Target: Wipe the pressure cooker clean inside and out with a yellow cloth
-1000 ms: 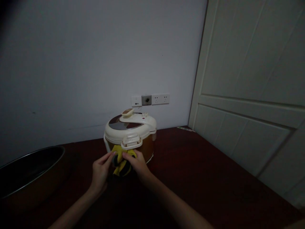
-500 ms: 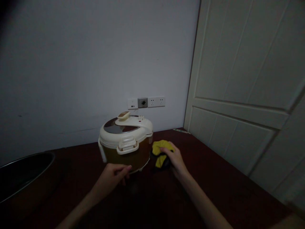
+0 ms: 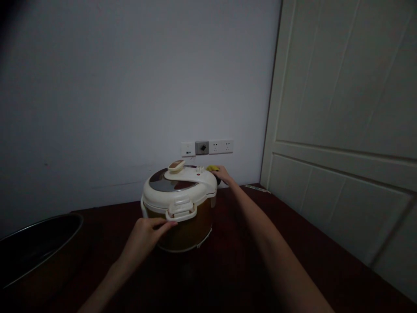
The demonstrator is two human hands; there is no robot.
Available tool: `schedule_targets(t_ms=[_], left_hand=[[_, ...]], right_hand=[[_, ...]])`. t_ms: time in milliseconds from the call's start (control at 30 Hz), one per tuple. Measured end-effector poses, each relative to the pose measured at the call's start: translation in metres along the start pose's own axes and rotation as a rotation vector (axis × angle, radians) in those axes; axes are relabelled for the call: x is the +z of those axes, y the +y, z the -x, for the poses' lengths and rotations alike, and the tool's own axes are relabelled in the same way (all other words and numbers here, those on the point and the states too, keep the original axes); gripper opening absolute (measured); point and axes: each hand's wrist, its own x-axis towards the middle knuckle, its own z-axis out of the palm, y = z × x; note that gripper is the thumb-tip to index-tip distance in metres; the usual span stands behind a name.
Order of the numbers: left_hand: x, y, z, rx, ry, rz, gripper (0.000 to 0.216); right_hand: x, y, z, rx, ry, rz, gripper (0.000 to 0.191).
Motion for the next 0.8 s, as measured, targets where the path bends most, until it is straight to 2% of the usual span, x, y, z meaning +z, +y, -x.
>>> schedule_targets(t_ms=[133, 400, 633, 800], left_hand=[[0.000, 0.000, 0.000, -0.016, -0.016, -0.059, 0.039], [0.007, -0.003, 0.000, 0.009, -0.029, -0.010, 0.045], [0.008, -0.005, -0.002, -0.008, -0.026, 0.037, 0.045], [0.009, -0.005, -0.003, -0.025, -0.038, 0.078, 0.045]], right_hand=[[0.018, 0.002, -0.002, 0.032, -0.094, -0.104, 0.017], [0.007, 0.012, 0.019, 0.096, -0.043, -0.286, 0.023], [0.008, 0.027, 0.040, 0.121, 0.128, -0.378, 0.026], [-0.006, 0.031, 0.072, 0.100, 0.244, -0.343, 0.031]])
